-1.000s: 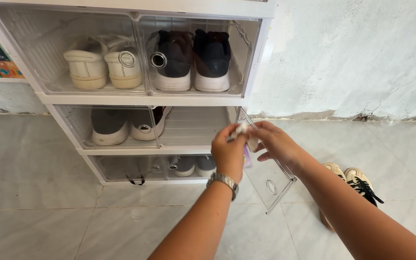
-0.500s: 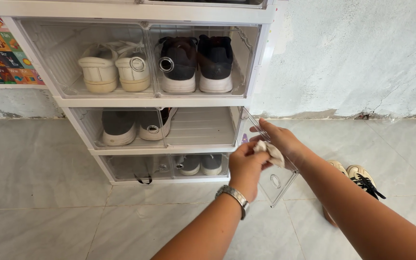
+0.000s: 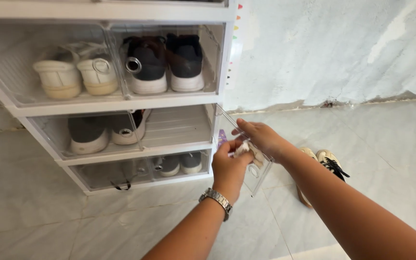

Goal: Tying shoelaces and then cleaning the tiers and panels of a plastic shoe rack and the shoes themselves using a wet wipe.

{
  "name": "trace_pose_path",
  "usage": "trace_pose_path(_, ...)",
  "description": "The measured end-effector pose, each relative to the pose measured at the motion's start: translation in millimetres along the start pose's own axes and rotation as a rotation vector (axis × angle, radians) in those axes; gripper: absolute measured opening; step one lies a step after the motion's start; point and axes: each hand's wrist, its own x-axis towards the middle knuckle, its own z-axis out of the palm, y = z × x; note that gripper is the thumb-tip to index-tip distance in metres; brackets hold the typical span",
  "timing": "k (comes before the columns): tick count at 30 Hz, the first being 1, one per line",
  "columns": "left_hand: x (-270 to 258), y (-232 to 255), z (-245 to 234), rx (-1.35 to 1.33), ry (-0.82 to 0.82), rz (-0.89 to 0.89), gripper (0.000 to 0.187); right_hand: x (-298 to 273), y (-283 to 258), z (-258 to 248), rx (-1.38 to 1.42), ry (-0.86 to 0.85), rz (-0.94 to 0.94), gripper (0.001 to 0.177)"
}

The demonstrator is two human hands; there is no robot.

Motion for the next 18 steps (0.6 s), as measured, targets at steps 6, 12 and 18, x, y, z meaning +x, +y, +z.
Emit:
trace_pose_path(6, 17, -33, 14, 0.211, 0.098, 0.197, 0.027, 35, 7, -11, -0.150, 0.077, -0.059, 0.048)
trace_pose_path(12, 50, -118, 5, 0.113, 0.285, 0.158, 0.020, -22, -53, 17, -0.488, 0.194, -0.074, 0.037)
trace_pose_path(18, 59, -98, -22, 0.088, 0.207, -0.236, 0.028, -19, -46, 25, -0.742, 0.287, -0.273, 0.033)
